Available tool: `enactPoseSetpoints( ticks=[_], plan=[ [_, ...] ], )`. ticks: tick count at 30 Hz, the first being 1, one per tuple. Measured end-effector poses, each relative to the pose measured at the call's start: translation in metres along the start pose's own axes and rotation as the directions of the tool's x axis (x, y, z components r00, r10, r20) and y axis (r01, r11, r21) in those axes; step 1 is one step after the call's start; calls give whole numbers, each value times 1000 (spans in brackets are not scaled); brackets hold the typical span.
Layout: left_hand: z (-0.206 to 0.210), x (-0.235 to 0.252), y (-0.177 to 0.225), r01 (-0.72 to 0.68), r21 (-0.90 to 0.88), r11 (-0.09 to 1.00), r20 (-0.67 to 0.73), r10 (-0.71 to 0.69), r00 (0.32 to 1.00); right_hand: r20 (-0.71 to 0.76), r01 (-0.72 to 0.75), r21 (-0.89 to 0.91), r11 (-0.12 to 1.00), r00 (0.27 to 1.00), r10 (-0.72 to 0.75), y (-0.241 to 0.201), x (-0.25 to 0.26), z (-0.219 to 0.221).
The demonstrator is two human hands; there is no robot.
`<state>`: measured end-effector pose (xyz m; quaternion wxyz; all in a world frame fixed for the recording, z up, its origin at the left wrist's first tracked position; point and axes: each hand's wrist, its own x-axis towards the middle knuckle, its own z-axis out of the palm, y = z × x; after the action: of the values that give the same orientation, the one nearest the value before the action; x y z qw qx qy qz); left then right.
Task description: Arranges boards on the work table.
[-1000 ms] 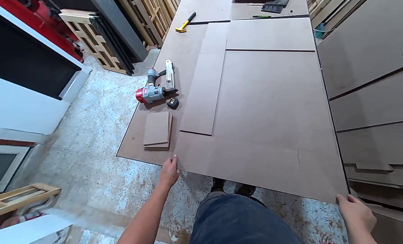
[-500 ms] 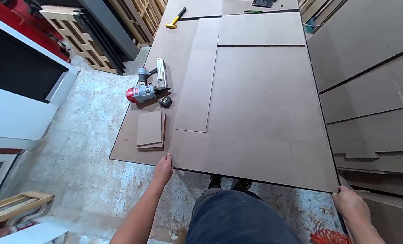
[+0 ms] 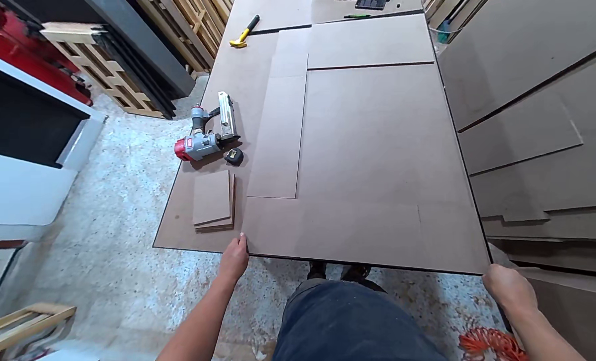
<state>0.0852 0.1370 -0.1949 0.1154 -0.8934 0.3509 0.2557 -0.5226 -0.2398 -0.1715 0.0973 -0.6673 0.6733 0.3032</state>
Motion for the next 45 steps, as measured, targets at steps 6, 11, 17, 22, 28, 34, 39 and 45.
enactPoseSetpoints(
  ticks=[6,11,17,22,28,34,39,45],
  plan=[
    [13,-1,-4,-48,27,998,-93,51,994,45,-29,68,997,999,26,1,-5,-7],
    [16,-4,1,-64,45,997,-156,71,985,78,-71,121,990,995,61,7,6,-2],
    [13,-2,4,-64,72,995,-119,72,990,96,-56,123,991,994,44,11,10,2],
    [-19,-6,18,-13,37,999,40,12,999,57,40,220,975,997,-54,20,0,1],
    [-65,18,16,133,-160,978,8,-134,991,-232,103,438,893,973,2,-28,-34,-10],
    [-83,100,11,40,-472,880,-161,-130,978,-373,518,397,758,845,-382,-227,-95,-35],
    [-93,160,-6,140,-633,762,9,-173,985,-497,768,254,588,625,-602,-431,-126,-24],
    [-113,184,-10,162,-550,820,148,-95,984,-515,840,47,541,485,-707,-522,-114,3]
  ],
)
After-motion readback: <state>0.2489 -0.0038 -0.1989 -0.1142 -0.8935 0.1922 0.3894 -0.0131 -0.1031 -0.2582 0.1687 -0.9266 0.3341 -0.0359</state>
